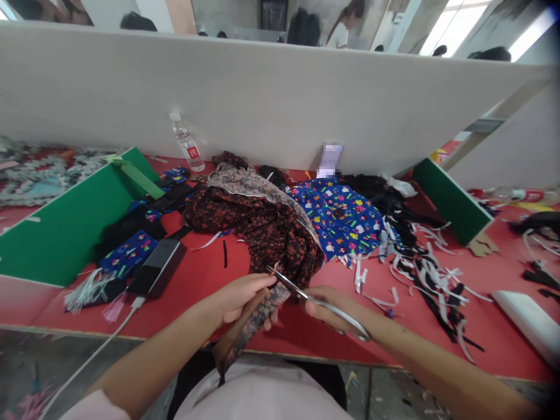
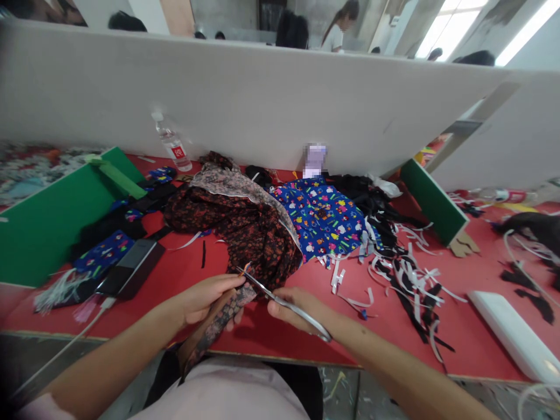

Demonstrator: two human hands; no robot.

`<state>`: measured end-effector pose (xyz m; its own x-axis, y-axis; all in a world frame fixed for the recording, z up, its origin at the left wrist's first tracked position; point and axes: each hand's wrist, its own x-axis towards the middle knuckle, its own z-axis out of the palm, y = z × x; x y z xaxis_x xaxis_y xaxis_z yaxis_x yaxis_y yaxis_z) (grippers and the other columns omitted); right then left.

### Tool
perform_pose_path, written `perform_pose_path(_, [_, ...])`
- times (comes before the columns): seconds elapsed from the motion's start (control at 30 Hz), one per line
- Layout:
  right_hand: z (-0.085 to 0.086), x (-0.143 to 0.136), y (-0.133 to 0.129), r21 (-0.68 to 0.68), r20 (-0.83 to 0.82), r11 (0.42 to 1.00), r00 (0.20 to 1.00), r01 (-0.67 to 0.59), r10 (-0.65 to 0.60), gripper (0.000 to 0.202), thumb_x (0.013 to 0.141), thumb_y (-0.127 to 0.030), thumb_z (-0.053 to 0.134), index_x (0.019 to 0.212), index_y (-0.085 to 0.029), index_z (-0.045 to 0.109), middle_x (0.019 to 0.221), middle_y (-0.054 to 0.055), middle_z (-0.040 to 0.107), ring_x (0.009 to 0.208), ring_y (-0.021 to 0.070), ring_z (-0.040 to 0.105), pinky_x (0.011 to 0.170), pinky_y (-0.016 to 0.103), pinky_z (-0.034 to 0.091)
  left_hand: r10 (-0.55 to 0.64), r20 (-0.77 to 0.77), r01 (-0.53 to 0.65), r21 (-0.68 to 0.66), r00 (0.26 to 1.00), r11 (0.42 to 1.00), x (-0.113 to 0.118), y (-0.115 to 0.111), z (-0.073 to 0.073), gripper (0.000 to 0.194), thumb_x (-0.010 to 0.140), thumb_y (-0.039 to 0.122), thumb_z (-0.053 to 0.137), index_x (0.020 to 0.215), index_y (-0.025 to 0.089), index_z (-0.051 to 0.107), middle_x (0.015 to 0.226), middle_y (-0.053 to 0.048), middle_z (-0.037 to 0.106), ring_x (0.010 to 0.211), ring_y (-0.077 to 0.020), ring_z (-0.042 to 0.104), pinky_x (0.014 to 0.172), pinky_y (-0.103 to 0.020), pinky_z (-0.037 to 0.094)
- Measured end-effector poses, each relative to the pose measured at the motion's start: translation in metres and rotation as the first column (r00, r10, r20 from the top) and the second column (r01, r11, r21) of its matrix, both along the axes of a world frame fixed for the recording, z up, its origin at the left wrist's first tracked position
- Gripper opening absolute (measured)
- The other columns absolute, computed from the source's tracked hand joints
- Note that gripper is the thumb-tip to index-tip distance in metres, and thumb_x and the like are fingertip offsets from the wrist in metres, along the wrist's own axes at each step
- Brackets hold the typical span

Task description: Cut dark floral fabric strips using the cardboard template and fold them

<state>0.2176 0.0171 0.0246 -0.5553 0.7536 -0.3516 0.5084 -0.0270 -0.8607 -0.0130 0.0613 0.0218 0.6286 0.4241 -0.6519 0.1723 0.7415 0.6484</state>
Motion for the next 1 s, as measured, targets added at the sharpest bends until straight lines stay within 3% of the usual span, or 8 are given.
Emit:
perform_pose_path(0.2, [-0.015,0.005,0.000,0.012,-0.052,1.000,0.999,-0.013,0.014,0.060,0.077,-0.073,0.038,0.082,-0.015,0.052,0.062,-0.004,0.034,0.054,0.0082,0.030,0.046,0.019,0.023,-0.011,0.014,0.011,-0.014,1.000,1.000,-0.002,0.000,-0.002,0.040,0.080,0.053,0.048,0.079,0.014,0.058,0.056,-0.007,0.066,0.045,-0.0168,0.061,0.045,-0.025,0.045])
perform_pose_path(0.5, [0.005,-0.002,0.001,0.007,0.006,1.000,1.000,-0.026,0.026,0.071,0.075,-0.078,0.033,0.089,-0.012,0.056,0.065,-0.002,0.037,0.056,0.0099,0.035,0.046,0.020,0.026,-0.053,-0.050,0.052,-0.016,0.997,0.999,-0.002,0.001,-0.001,0.041,0.082,0.050,0.045,0.079,0.012,0.059,0.056,-0.009,0.066,0.044,-0.0178,0.060,0.044,-0.027,0.046])
perform_pose_path(0.7, [-0.011,0.003,0.004,0.060,-0.025,0.996,0.997,-0.071,0.073,0.059,0.076,-0.074,0.040,0.074,-0.016,0.048,0.063,-0.004,0.033,0.056,0.0089,0.030,0.049,0.021,0.023,-0.068,-0.063,0.067,-0.017,0.996,0.998,-0.003,0.000,0.001,0.040,0.081,0.051,0.047,0.077,0.013,0.058,0.053,-0.007,0.065,0.042,-0.0170,0.059,0.042,-0.026,0.045])
perform_pose_path(1.0, [-0.017,0.003,0.007,0.082,0.008,0.992,0.996,-0.091,0.091,0.053,0.079,-0.069,0.040,0.078,-0.017,0.051,0.065,-0.002,0.040,0.058,0.0104,0.034,0.051,0.021,0.025,-0.113,-0.058,0.112,-0.020,0.992,0.994,-0.006,0.000,-0.004,0.044,0.081,0.053,0.045,0.078,0.012,0.060,0.053,-0.009,0.066,0.040,-0.0167,0.058,0.039,-0.024,0.044])
